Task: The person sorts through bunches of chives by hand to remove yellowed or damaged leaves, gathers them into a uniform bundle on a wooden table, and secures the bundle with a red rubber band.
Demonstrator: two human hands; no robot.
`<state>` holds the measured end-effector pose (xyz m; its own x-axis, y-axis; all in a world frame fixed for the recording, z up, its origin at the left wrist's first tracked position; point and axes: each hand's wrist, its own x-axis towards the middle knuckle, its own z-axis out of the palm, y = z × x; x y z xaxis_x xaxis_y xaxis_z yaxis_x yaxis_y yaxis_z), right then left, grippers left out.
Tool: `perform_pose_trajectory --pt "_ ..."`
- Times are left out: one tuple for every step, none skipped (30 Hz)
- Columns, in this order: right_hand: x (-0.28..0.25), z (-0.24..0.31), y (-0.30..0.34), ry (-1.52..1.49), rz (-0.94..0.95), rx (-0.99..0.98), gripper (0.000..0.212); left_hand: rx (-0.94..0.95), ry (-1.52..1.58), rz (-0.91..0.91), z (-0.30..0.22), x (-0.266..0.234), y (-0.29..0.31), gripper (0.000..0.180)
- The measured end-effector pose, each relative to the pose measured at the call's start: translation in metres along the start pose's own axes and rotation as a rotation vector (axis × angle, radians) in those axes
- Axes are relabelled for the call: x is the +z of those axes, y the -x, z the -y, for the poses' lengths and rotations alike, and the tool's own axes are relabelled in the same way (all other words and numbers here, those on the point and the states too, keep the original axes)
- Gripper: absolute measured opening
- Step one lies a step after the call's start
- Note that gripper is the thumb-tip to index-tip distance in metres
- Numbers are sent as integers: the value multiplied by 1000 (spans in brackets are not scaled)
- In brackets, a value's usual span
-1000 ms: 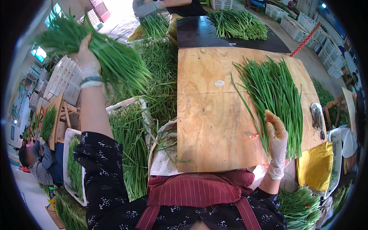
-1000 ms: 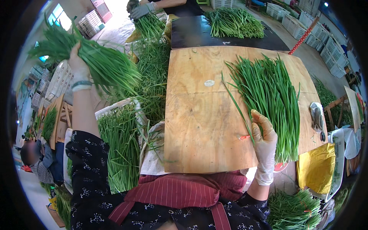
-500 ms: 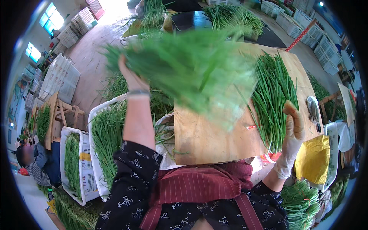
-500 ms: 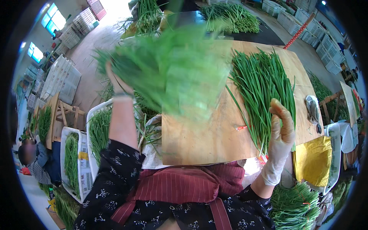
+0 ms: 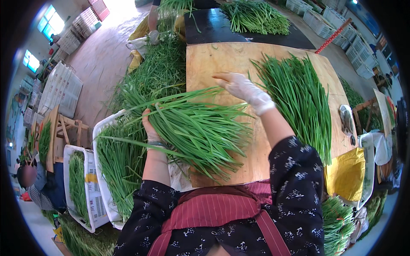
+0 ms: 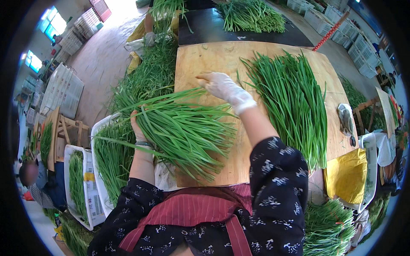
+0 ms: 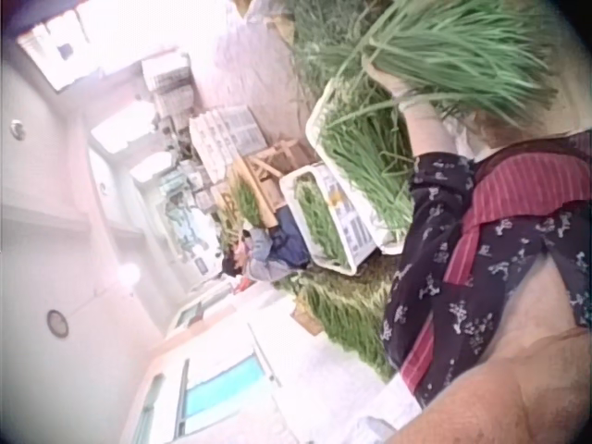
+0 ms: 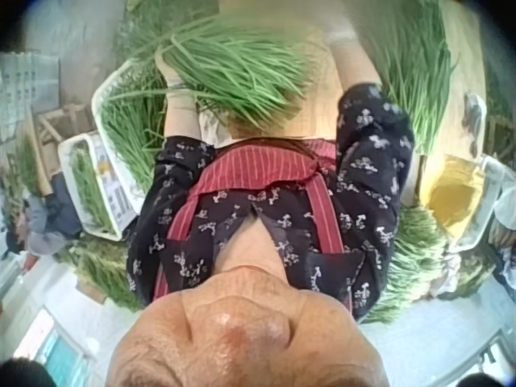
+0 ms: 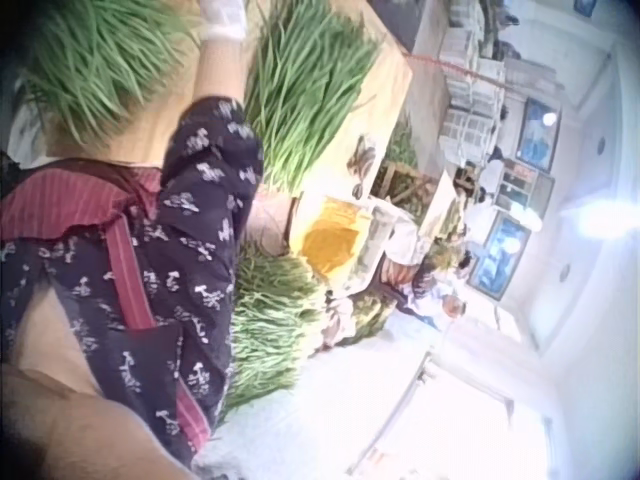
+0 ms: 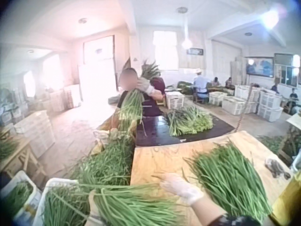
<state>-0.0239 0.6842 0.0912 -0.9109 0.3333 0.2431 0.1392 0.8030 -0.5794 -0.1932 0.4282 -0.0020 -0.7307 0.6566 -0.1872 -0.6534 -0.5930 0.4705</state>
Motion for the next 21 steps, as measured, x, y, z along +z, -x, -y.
perform_pose_trajectory --pt "20 -14 -11 100 -7 -26 51 51 -86 4 3 1 -2 36" --pt "29 -11 -19 194 -9 -66 56 71 -95 14 1 -2 -2 35" --pt "33 -12 -19 214 127 0 62 87 -105 27 -1 -5 -4 35" --pt "40 1 -20 222 275 47 69 122 -120 23 -9 -14 -3 35" --pt "38 8 -15 244 417 116 76 142 -141 -39 -7 2 4 36" --pt "34 8 -11 82 543 133 86 131 -166 -39 -7 15 8 36" --pt "26 11 3 -72 573 186 90 113 -186 -39 -5 26 9 36" --pt "23 20 22 -232 611 229 97 107 -209 -50 -5 35 13 36" --pt "16 27 44 -315 566 164 102 91 -176 -92 2 48 10 38" --pt "17 31 61 -404 528 88 109 9 -176 -112 3 42 1 39" --pt "26 21 77 -413 568 172 118 -36 -190 -72 10 55 0 39" --pt "26 22 94 -434 494 185 110 -78 -202 -26 18 77 1 39" --pt "24 29 106 -511 429 180 105 -115 -166 -16 22 92 0 36" --pt "21 34 119 -588 361 180 101 -139 -172 90 27 101 -7 35" --pt "18 33 129 -750 324 264 91 -152 -149 142 34 112 -9 35" --pt "10 24 136 -762 247 334 89 -192 -122 201 48 135 -11 35" --pt "3 20 142 -780 184 394 88 -156 -202 201 55 145 -18 36" --pt "-3 20 148 -800 124 454 86 -128 -257 139 59 173 -8 37" --pt "-6 17 149 -666 -3 405 84 -162 -365 113 62 178 -15 39" --pt "-17 26 144 -542 -35 404 82 -176 -471 88 56 186 -21 43" --pt "-13 25 134 -476 31 515 80 -83 -633 74 60 150 -58 55"
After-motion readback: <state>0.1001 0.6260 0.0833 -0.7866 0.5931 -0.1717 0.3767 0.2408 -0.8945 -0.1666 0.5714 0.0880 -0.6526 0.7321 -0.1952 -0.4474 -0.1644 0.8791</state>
